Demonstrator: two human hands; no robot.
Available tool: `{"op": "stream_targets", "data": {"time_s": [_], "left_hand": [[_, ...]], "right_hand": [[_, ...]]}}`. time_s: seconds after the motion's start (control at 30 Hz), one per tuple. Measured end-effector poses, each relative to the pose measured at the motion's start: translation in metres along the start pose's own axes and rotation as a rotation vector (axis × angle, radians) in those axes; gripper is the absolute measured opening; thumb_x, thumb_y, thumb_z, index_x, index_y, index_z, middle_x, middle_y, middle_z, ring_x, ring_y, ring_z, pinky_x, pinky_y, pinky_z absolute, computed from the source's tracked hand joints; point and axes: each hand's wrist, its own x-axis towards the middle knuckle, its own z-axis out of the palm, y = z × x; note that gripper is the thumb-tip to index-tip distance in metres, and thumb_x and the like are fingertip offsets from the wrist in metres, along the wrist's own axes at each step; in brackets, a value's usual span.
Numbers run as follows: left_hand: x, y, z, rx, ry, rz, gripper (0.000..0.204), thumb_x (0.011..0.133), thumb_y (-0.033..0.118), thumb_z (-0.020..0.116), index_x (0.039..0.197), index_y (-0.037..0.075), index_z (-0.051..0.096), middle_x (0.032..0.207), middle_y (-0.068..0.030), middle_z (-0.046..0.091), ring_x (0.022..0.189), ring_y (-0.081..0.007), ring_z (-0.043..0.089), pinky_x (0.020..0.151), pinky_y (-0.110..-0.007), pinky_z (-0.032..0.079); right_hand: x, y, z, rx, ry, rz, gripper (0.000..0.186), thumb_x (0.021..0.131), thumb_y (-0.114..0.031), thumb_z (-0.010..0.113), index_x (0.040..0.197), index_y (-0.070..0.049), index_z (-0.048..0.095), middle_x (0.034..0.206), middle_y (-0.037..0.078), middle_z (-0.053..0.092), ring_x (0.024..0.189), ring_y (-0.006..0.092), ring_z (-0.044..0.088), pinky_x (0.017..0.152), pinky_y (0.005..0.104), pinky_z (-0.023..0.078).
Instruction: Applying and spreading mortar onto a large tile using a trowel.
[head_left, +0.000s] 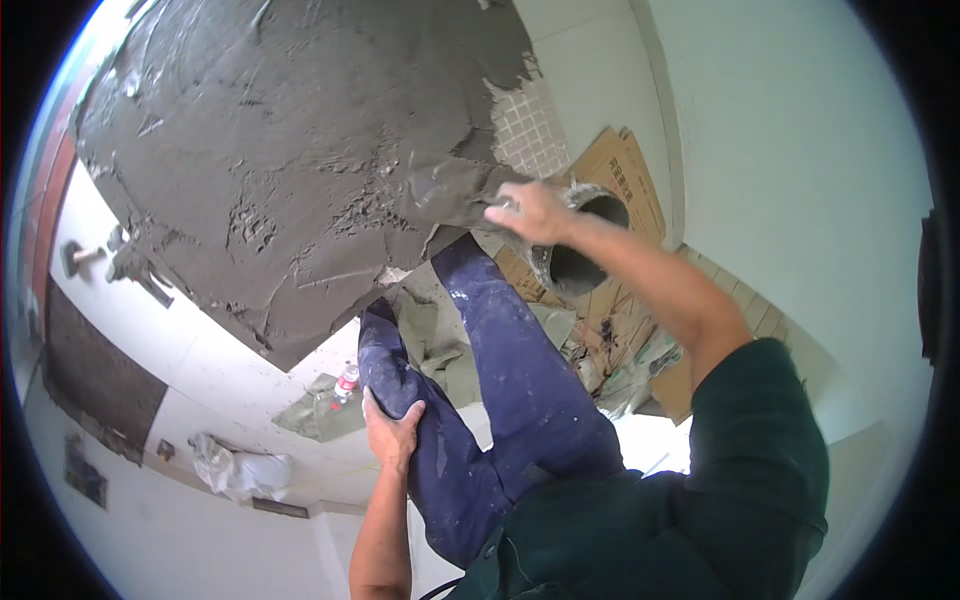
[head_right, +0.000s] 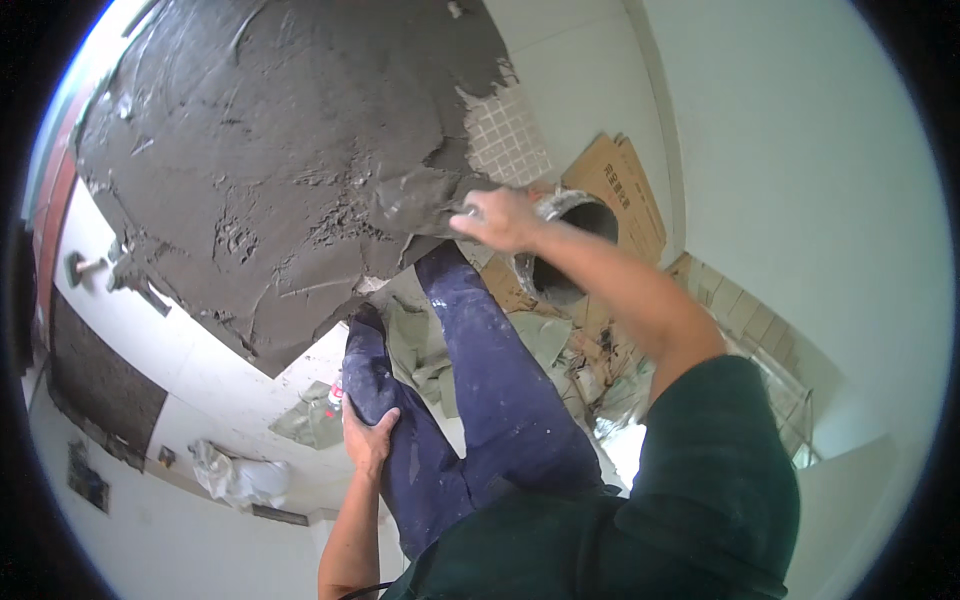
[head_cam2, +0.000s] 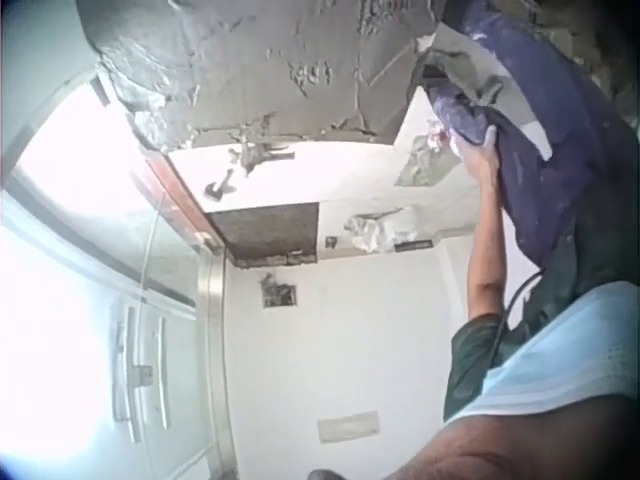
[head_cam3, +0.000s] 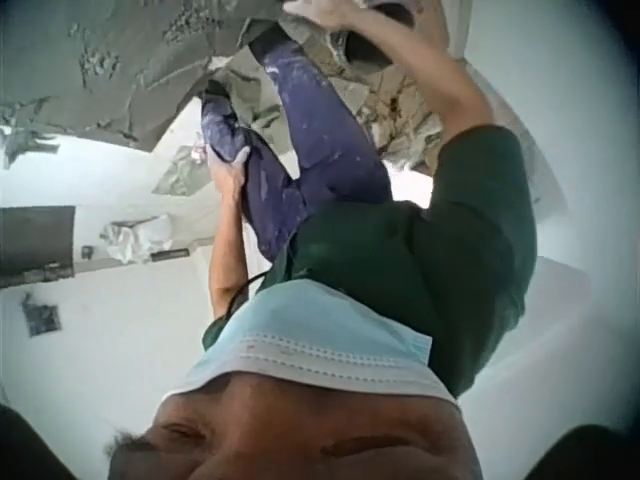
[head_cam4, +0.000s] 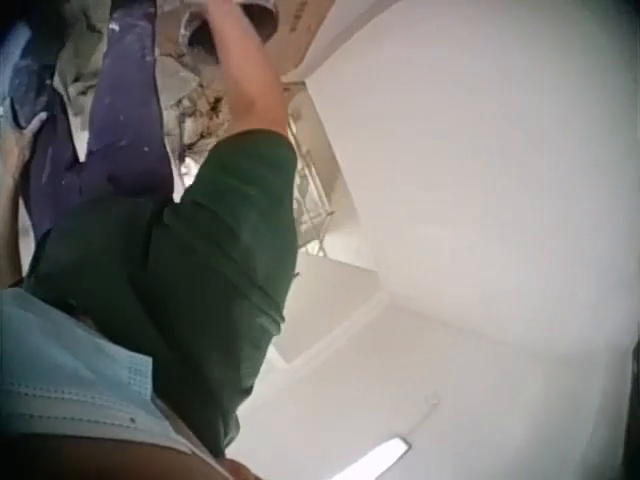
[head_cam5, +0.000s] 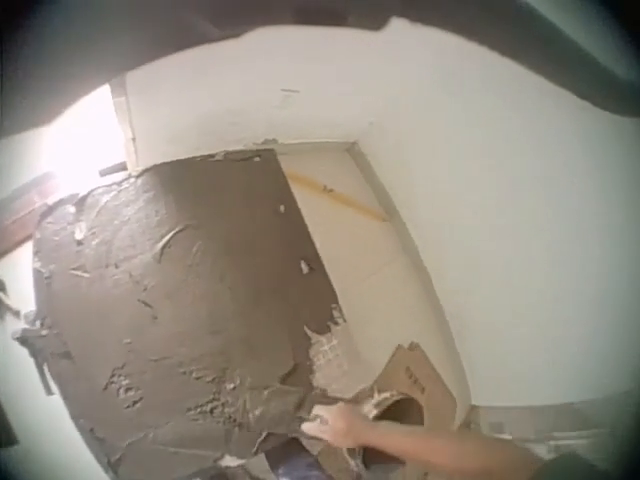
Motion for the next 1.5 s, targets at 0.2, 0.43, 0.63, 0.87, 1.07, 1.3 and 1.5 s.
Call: {"op": "stream_targets", "data": {"time_s": [0.2,0.43,0.63,0.87,1.07,1.3,1.5], "left_hand": [[0.012,-0.002,-0.025,0.126,-0.046,0.066,0.107,0.065,0.042,0.086,0.15,0.002,0.035,0.144,-0.0229,0.05,0.132,-0.036,0.05,0.109,-0.042,0.039],[0.022,0.031,-0.035,0.245,-0.07,0.066,0.104,0.067,0.039,0.085,0.148,-0.003,0.035,0.137,-0.0286,0.054,0.127,-0.0396,0.054,0.107,-0.042,0.04],[0.024,0.058,-0.014,0.335,-0.057,0.01,0.106,0.067,0.042,0.085,0.15,-0.001,0.034,0.138,-0.0277,0.053,0.127,-0.0405,0.053,0.107,-0.043,0.041],[0.021,0.079,0.014,0.384,-0.047,-0.037,0.107,0.067,0.041,0.086,0.151,0.004,0.032,0.142,-0.0259,0.05,0.13,-0.0403,0.051,0.108,-0.043,0.04],[0.014,0.08,0.023,0.4,-0.031,-0.082,0.107,0.067,0.042,0.086,0.152,0.005,0.031,0.142,-0.0243,0.05,0.131,-0.0393,0.05,0.109,-0.044,0.04],[0.015,0.083,0.022,0.414,-0.103,-0.134,0.112,0.069,0.048,0.083,0.154,0.004,0.025,0.149,-0.023,0.043,0.133,-0.0378,0.048,0.108,-0.044,0.042],[0.009,0.055,0.005,0.37,-0.07,-0.139,0.113,0.068,0.05,0.083,0.154,0.006,0.023,0.151,-0.0223,0.041,0.132,-0.0373,0.049,0.106,-0.045,0.044]], "right_hand": [[0.03,-0.05,0.111,0.312,0.537,0.216,0.044,0.092,-0.049,0.059,0.099,-0.005,0.061,0.076,0.02,0.07,0.073,0.0434,0.068,0.068,0.0517,0.054],[0.065,-0.011,0.043,0.255,0.826,0.46,0.038,0.093,-0.045,0.059,0.098,-0.007,0.062,0.076,0.023,0.069,0.076,0.0438,0.069,0.068,0.0551,0.054],[0.048,0.038,0.016,0.407,0.803,0.676,0.042,0.092,-0.045,0.058,0.105,-0.006,0.065,0.083,0.025,0.069,0.081,0.0454,0.068,0.073,0.0533,0.053],[0.075,0.114,0.0,0.599,0.984,0.632,0.049,0.094,-0.045,0.053,0.105,0.001,0.063,0.089,0.026,0.069,0.093,0.0455,0.066,0.082,0.0495,0.052],[0.078,0.156,-0.042,1.451,0.858,0.804,0.043,0.097,-0.049,0.054,0.089,-0.007,0.056,0.06,0.003,0.049,0.044,0.0152,0.05,0.037,0.0315,0.04],[0.04,0.05,0.005,1.397,0.711,0.444,0.035,0.099,-0.044,0.057,0.094,-0.01,0.05,0.061,-0.001,0.045,0.043,0.0082,0.043,0.037,0.025,0.034],[0.062,-0.113,0.072,1.55,-0.114,0.095,0.027,0.099,-0.035,0.061,0.091,-0.012,0.049,0.065,-0.005,0.044,0.052,0.0051,0.045,0.043,0.0232,0.038]]}}
